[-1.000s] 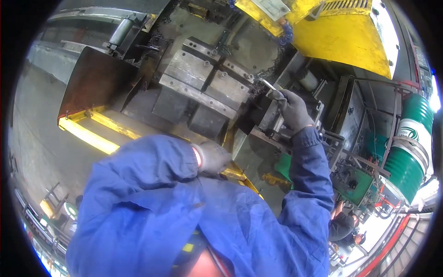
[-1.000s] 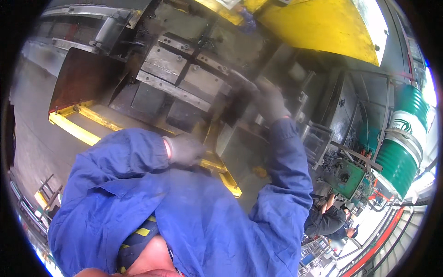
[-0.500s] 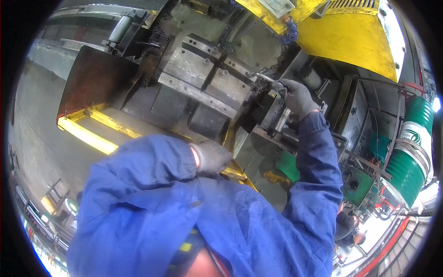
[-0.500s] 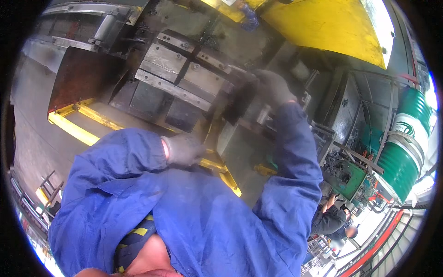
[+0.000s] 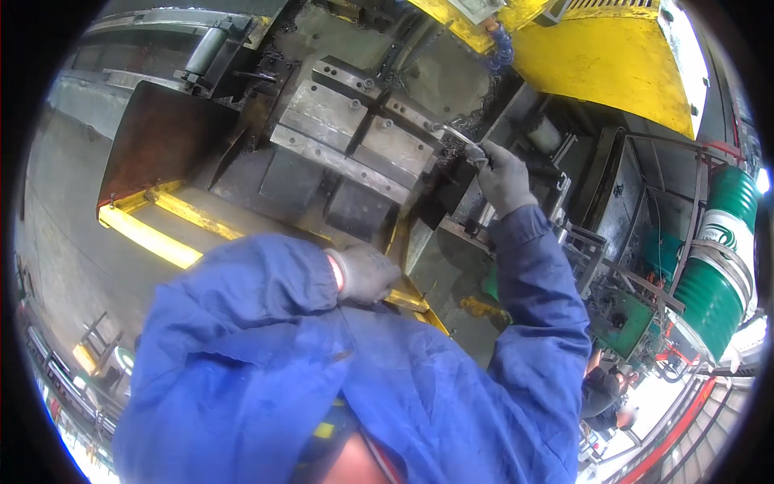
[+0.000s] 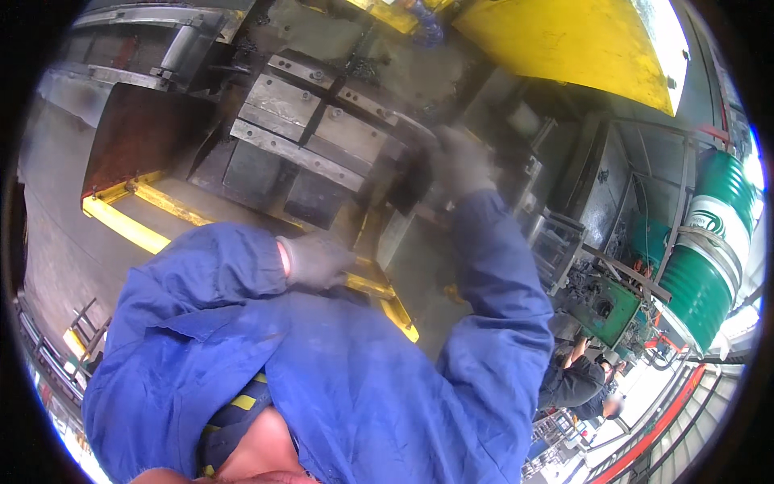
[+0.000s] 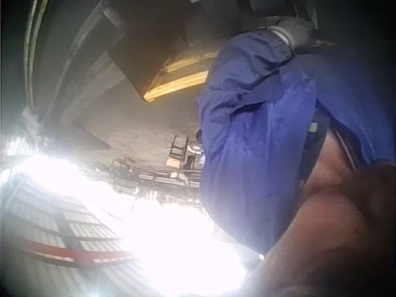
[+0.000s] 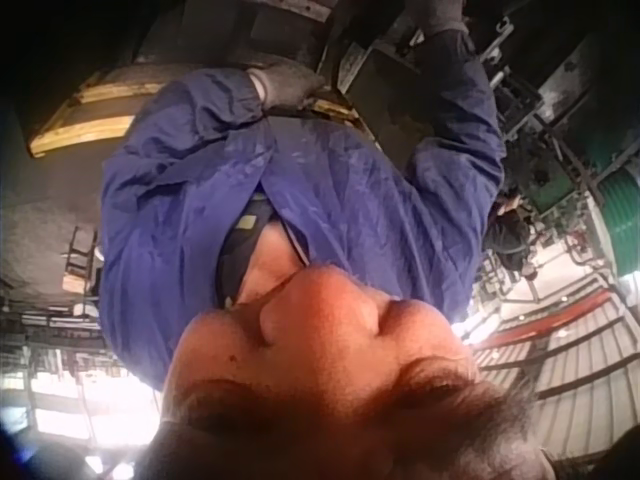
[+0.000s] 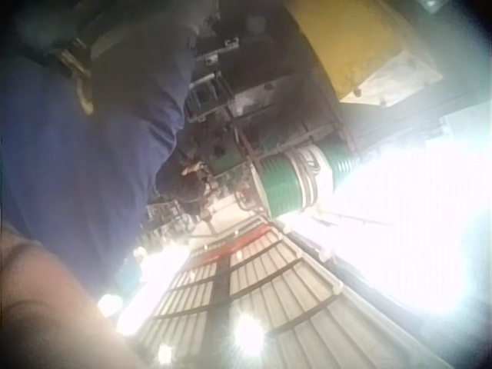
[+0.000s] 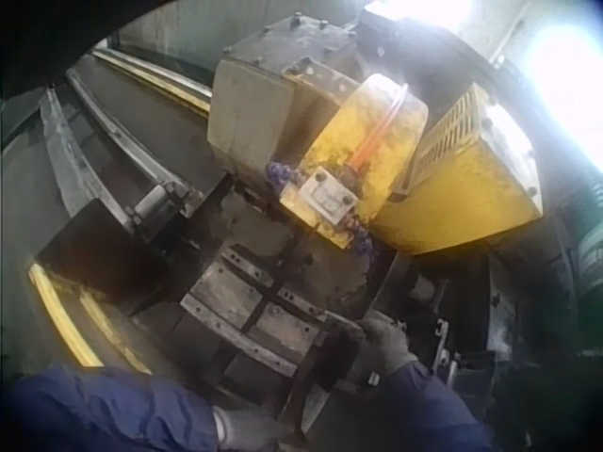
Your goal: Adjusting and operating a large industrial metal fabrication machine.
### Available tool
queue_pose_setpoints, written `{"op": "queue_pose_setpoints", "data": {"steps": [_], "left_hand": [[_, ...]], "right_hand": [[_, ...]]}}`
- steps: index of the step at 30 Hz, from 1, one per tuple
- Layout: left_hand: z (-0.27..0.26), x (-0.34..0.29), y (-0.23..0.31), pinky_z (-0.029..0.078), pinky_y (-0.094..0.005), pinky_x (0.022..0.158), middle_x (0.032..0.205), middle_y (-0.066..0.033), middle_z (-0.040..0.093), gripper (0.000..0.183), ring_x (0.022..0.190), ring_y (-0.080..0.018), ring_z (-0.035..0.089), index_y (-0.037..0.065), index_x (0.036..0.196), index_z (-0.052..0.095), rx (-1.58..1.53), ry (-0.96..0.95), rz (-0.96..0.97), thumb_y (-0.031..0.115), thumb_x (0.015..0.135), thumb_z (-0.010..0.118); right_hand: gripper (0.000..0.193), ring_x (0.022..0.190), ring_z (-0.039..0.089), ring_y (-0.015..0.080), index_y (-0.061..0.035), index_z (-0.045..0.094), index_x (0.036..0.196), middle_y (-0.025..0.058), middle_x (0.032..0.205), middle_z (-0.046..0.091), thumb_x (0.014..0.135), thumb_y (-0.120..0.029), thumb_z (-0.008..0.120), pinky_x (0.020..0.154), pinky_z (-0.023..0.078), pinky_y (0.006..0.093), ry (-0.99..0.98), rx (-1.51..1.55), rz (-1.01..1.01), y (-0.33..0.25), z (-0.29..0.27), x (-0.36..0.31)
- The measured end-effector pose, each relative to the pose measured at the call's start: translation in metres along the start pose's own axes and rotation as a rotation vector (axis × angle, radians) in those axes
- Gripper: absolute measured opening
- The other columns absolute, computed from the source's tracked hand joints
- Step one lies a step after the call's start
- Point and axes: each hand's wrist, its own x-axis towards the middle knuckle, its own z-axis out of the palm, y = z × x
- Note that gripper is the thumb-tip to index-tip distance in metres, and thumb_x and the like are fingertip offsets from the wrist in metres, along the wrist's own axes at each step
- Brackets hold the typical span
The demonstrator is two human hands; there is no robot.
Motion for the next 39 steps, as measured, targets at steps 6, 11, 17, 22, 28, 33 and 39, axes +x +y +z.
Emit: {"op": "queue_pose_setpoints", "data": {"steps": [6,11,17,22,28,33,39], "left_hand": [[-0.020,0.000,0.012,0.050,-0.0447,0.074,0.091,-0.0162,0.069,0.022,0.078,-0.0374,0.064,0.005,0.096,0.063,-0.019,-0.063,-0.032,0.023,0.083,0.057],[-0.020,-0.004,0.019,0.051,-0.0446,0.076,0.095,-0.0151,0.069,0.027,0.081,-0.0369,0.065,0.006,0.102,0.065,-0.030,-0.067,-0.038,0.024,0.084,0.057],[-0.022,-0.002,0.026,0.050,-0.0396,0.080,0.102,-0.0133,0.070,0.030,0.088,-0.0308,0.065,0.007,0.105,0.068,-0.026,-0.222,-0.054,0.027,0.088,0.054],[-0.023,-0.015,0.021,0.050,-0.0388,0.082,0.105,-0.0120,0.070,0.030,0.092,-0.0294,0.065,0.009,0.107,0.069,0.074,-0.131,0.012,0.026,0.089,0.053],[-0.011,0.001,0.006,0.050,-0.0382,0.085,0.107,-0.0116,0.069,0.030,0.096,-0.0294,0.064,0.010,0.108,0.069,0.135,-0.242,0.091,0.027,0.090,0.052],[0.014,-0.003,-0.007,0.050,-0.0386,0.085,0.106,-0.0120,0.069,0.030,0.095,-0.0306,0.065,0.008,0.107,0.068,0.030,-0.066,0.074,0.028,0.090,0.053],[-0.035,0.000,0.023,0.049,-0.0417,0.086,0.111,-0.0153,0.066,0.034,0.098,-0.0326,0.062,0.006,0.112,0.064,0.092,-0.296,-0.117,0.031,0.090,0.052]], "right_hand": [[0.028,0.066,0.063,0.0195,-0.0043,0.070,0.101,0.0070,0.081,0.071,0.094,-0.028,0.057,0.059,0.047,0.0289,-0.140,0.042,-0.044,0.054,0.010,0.007],[0.043,0.051,0.052,0.0146,-0.0047,0.070,0.088,0.0069,0.071,0.066,0.098,-0.041,0.050,0.048,0.040,0.0273,-0.214,0.450,0.442,-0.033,0.012,-0.033],[0.055,0.043,0.033,0.0091,-0.0109,0.064,0.083,-0.0040,0.055,0.044,0.097,-0.058,0.040,0.040,0.025,0.0243,-0.193,1.389,1.019,-0.111,0.061,-0.050],[0.055,0.042,0.032,0.0073,-0.0107,0.063,0.089,-0.0044,0.056,0.043,0.098,-0.058,0.038,0.039,0.024,0.0236,0.054,1.928,1.158,-0.199,0.065,-0.015],[0.049,0.043,0.034,0.0078,-0.0092,0.063,0.094,-0.0036,0.059,0.046,0.099,-0.052,0.040,0.039,0.025,0.0226,-0.004,2.255,0.901,-0.173,0.092,-0.012],[0.040,0.044,0.038,0.0084,-0.0078,0.061,0.104,-0.0009,0.062,0.051,0.099,-0.044,0.045,0.039,0.027,0.0215,-0.032,1.954,0.771,-0.188,0.069,-0.037],[0.029,0.054,0.048,0.0090,-0.0065,0.060,0.116,0.0048,0.076,0.060,0.099,-0.027,0.050,0.044,0.038,0.0206,-0.316,1.193,0.474,-0.150,0.008,-0.047]]}}
